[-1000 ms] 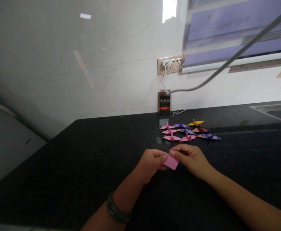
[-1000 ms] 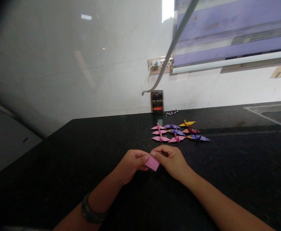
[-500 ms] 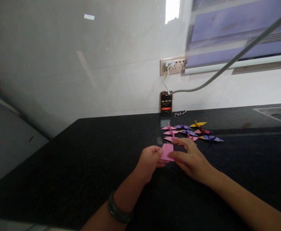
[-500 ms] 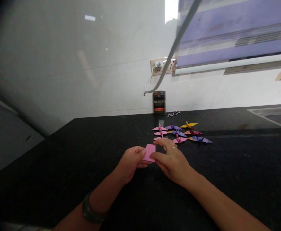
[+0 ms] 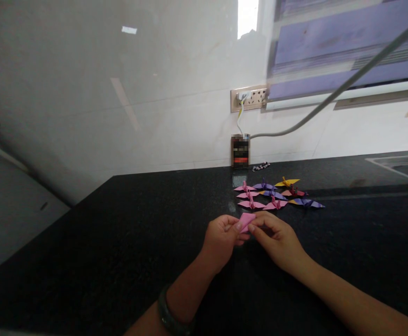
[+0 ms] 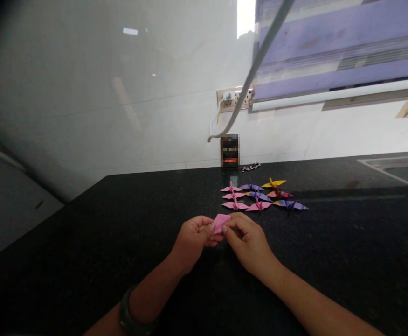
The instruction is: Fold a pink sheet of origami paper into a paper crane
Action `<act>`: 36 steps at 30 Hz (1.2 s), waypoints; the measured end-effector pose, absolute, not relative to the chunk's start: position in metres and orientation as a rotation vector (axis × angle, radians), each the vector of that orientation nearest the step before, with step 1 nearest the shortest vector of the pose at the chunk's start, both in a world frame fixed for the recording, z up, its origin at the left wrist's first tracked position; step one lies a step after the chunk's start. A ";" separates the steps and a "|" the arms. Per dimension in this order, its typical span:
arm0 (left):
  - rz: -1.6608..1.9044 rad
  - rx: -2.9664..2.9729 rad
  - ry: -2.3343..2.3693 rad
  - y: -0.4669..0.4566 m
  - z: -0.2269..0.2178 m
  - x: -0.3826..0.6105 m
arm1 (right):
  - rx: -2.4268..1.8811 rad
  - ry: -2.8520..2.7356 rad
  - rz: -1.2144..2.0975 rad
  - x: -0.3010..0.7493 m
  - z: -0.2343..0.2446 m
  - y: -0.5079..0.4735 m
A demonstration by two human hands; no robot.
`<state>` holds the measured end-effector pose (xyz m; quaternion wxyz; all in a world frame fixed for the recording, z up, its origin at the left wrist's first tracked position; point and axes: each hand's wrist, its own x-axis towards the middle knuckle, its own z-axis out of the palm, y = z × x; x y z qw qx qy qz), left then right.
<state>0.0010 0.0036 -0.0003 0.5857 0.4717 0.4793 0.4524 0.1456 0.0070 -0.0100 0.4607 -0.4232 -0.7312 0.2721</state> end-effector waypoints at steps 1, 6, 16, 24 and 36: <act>1.050 1.110 1.107 0.003 -0.001 0.001 | -1.049 -1.786 0.670 0.146 -0.010 0.007; 1.066 1.193 1.068 0.001 -0.001 0.001 | -1.076 -1.786 0.659 0.145 -0.010 0.007; 0.848 1.560 1.150 0.005 -0.001 -0.011 | -0.981 -2.077 0.425 0.154 -0.005 0.009; 1.131 1.629 1.188 0.007 0.001 -0.013 | -1.149 -1.905 1.043 0.144 -0.004 0.004; 1.115 1.313 1.068 0.004 0.006 -0.007 | -1.083 -1.788 1.266 0.139 -0.009 -0.001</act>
